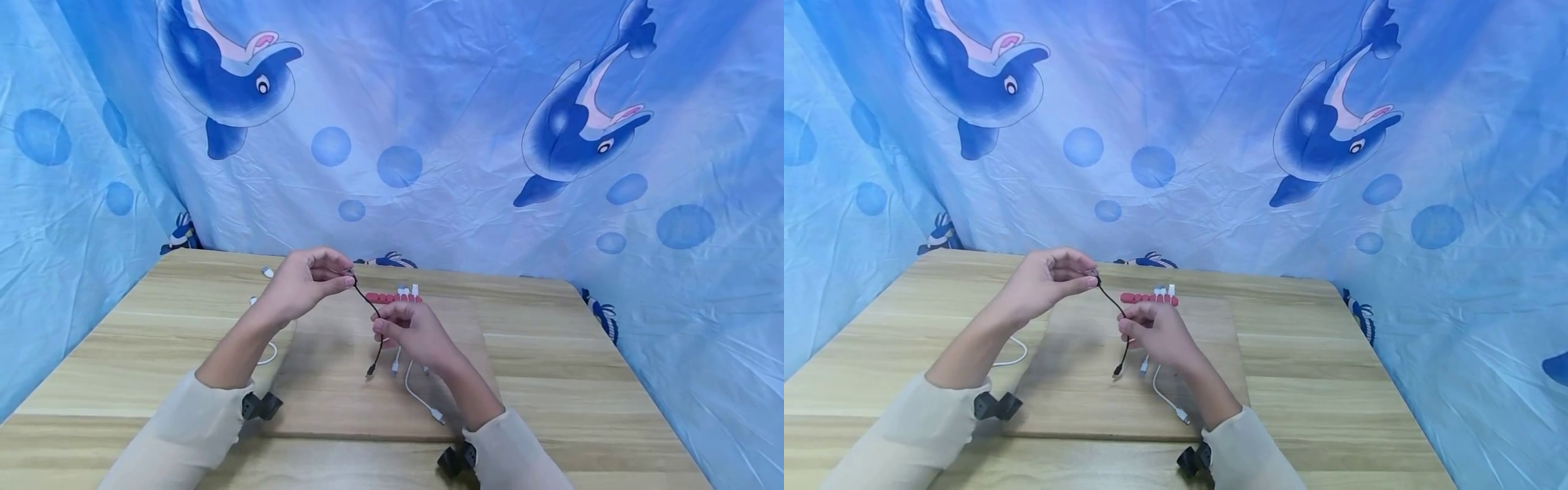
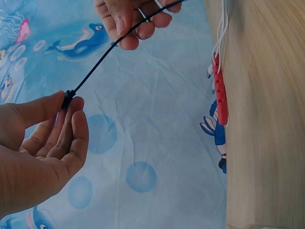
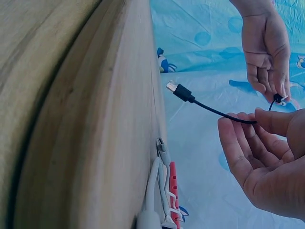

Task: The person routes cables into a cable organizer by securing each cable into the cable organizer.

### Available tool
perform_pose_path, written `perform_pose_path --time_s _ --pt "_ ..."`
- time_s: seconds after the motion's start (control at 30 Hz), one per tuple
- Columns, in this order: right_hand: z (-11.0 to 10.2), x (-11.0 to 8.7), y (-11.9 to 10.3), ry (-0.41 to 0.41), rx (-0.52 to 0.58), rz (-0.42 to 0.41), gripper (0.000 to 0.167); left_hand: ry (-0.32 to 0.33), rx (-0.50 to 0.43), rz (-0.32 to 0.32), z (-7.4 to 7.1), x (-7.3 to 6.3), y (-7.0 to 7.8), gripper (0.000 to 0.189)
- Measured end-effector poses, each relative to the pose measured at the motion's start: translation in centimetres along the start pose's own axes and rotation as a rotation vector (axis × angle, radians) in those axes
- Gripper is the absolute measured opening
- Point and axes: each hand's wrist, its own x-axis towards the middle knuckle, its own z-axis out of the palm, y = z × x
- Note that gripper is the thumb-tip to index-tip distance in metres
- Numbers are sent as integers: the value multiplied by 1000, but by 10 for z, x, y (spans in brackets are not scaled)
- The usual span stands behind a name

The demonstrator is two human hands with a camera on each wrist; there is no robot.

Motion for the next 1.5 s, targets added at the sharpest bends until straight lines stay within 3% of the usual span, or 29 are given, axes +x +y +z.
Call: perform_pose_path --time_s 0.73,1.17,1.5 --pt "-6 3 7 1 -21 67 19 14 -22 -51 3 15 -17 25" --pt "-7 4 13 14 0 85 22 -30 34 -31 15 47 -20 30" --pt "-7 6 17 15 21 100 26 -36 100 -25 29 70 -24 20"
